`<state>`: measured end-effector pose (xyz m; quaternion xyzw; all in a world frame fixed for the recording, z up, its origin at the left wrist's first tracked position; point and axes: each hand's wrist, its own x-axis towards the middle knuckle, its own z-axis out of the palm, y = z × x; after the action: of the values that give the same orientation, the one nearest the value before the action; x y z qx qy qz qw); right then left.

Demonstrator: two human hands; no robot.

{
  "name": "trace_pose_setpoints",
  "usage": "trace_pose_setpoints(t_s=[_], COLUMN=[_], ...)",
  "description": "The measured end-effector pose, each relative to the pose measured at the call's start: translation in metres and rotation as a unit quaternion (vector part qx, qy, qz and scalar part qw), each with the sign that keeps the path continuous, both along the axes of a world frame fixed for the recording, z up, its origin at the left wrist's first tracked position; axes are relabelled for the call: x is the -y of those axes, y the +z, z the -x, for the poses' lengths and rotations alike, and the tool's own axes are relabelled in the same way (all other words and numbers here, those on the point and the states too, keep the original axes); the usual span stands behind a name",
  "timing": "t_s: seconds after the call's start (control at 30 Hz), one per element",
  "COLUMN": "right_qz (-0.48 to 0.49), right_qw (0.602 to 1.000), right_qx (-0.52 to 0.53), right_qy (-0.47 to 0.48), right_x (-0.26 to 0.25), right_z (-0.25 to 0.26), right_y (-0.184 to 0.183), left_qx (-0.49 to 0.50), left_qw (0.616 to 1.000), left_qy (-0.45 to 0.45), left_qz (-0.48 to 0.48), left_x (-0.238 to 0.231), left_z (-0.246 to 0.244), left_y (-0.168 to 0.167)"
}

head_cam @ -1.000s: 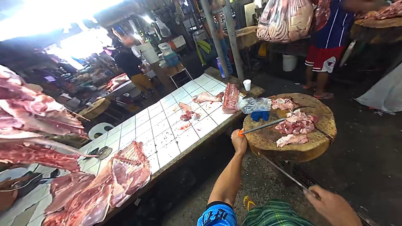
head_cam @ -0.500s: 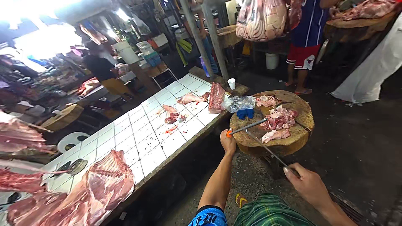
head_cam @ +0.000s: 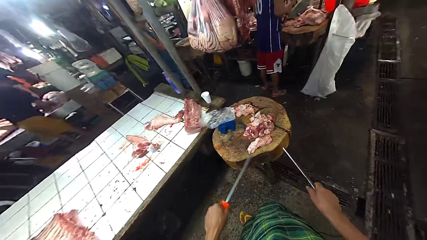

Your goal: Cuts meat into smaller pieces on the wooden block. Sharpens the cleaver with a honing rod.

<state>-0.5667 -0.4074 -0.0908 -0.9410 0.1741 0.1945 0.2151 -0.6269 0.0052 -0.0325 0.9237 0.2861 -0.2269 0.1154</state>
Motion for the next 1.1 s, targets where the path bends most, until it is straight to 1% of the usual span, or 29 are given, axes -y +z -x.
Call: trace_pose_setpoints(t_s=[0.03, 0.1, 0.13, 0.17, 0.2, 0.23, 0.27, 0.3, 0.37, 0.4, 0.43, 0.5, 0.57, 0.6, 0.63, 0.67, 0.7, 0.73, 0.77, 0.8, 0.83, 0.87, 0.9, 0.93, 0.97, 1.03, 1.07, 1.1], right_qz=[-0.002, -0.010, -0.013, -0.013, -0.015, -0.016, -0.011, 0.002, 0.028, 0.032, 0.031, 0.014, 0.001, -0.004, -0.015, -0.043, -0.090, -0.154, -0.239, -0.352, -0.482, -0.581, -0.636, -0.653, -0.640, -0.566, -0.531, -0.512], right_qw=[0.999, 0.985, 0.964, 0.932, 0.906, 0.892, 0.892, 0.904, 0.939, 0.949, 0.949, 0.926, 0.894, 0.894, 0.906, 0.929, 0.954, 0.967, 0.962, 0.933, 0.872, 0.805, 0.759, 0.743, 0.755, 0.814, 0.838, 0.849], right_qx=[0.039, 0.163, 0.242, 0.324, 0.370, 0.386, 0.377, 0.350, 0.275, 0.254, 0.258, 0.315, 0.361, 0.353, 0.327, 0.279, 0.216, 0.162, 0.118, 0.082, 0.051, 0.016, -0.016, -0.041, -0.061, -0.091, -0.103, -0.114], right_qy=[0.008, 0.064, 0.110, 0.162, 0.206, 0.234, 0.247, 0.244, 0.205, 0.185, 0.178, 0.207, 0.266, 0.277, 0.268, 0.239, 0.189, 0.126, 0.060, -0.006, -0.072, -0.119, -0.139, -0.142, -0.130, -0.094, -0.076, -0.060], right_x=[-0.009, -0.032, -0.039, -0.042, -0.041, -0.038, -0.032, -0.025, -0.014, -0.014, -0.017, -0.027, -0.031, -0.031, -0.031, -0.030, -0.032, -0.038, -0.046, -0.055, -0.065, -0.072, -0.076, -0.077, -0.073, -0.062, -0.057, -0.054], right_z=[-0.011, -0.022, -0.025, -0.028, -0.032, -0.037, -0.041, -0.043, -0.043, -0.043, -0.042, -0.042, -0.050, -0.056, -0.061, -0.064, -0.068, -0.072, -0.074, -0.074, -0.073, -0.072, -0.073, -0.072, -0.071, -0.064, -0.059, -0.054], right_y=[0.011, 0.030, 0.035, 0.034, 0.030, 0.025, 0.016, 0.005, -0.010, -0.011, -0.011, -0.006, -0.006, -0.010, -0.017, -0.023, -0.024, -0.022, -0.018, -0.014, -0.011, -0.009, -0.009, -0.011, -0.016, -0.026, -0.029, -0.026], left_qx=[-0.020, -0.038, -0.033, -0.020, -0.007, 0.008, 0.018, 0.020, 0.012, 0.008, 0.009, 0.022, 0.038, 0.047, 0.052, 0.056, 0.056, 0.055, 0.058, 0.062, 0.065, 0.063, 0.061, 0.051, 0.035, 0.012, 0.010, 0.014], left_qw=[0.999, 0.996, 0.995, 0.994, 0.994, 0.995, 0.996, 0.997, 1.000, 1.000, 1.000, 0.999, 0.998, 0.997, 0.997, 0.997, 0.997, 0.998, 0.998, 0.998, 0.997, 0.996, 0.995, 0.996, 0.997, 0.999, 0.998, 0.998], left_qy=[-0.020, -0.050, -0.061, -0.065, -0.062, -0.055, -0.044, -0.028, -0.002, 0.005, 0.009, 0.012, 0.020, 0.028, 0.035, 0.041, 0.043, 0.038, 0.021, -0.004, -0.032, -0.055, -0.066, -0.059, -0.038, 0.021, 0.042, 0.055], left_qz=[0.019, 0.061, 0.076, 0.084, 0.090, 0.087, 0.078, 0.065, 0.027, 0.012, 0.006, 0.023, 0.050, 0.051, 0.042, 0.028, 0.019, 0.016, 0.017, 0.023, 0.032, 0.039, 0.044, 0.047, 0.050, 0.047, 0.039, 0.033], left_x=[0.011, 0.032, 0.040, 0.047, 0.050, 0.049, 0.045, 0.040, 0.031, 0.027, 0.025, 0.028, 0.035, 0.038, 0.041, 0.044, 0.045, 0.046, 0.045, 0.044, 0.043, 0.042, 0.042, 0.040, 0.038, 0.035, 0.034, 0.033], left_z=[0.010, 0.028, 0.035, 0.041, 0.046, 0.049, 0.051, 0.052, 0.054, 0.054, 0.053, 0.051, 0.050, 0.049, 0.049, 0.049, 0.049, 0.048, 0.048, 0.049, 0.048, 0.047, 0.046, 0.043, 0.039, 0.029, 0.023, 0.018], left_y=[0.000, 0.001, -0.001, -0.004, -0.005, -0.004, -0.001, 0.003, 0.009, 0.010, 0.009, 0.007, 0.001, -0.001, -0.001, -0.002, -0.004, -0.008, -0.014, -0.021, -0.029, -0.038, -0.046, -0.054, -0.058, -0.059, -0.058, -0.057])
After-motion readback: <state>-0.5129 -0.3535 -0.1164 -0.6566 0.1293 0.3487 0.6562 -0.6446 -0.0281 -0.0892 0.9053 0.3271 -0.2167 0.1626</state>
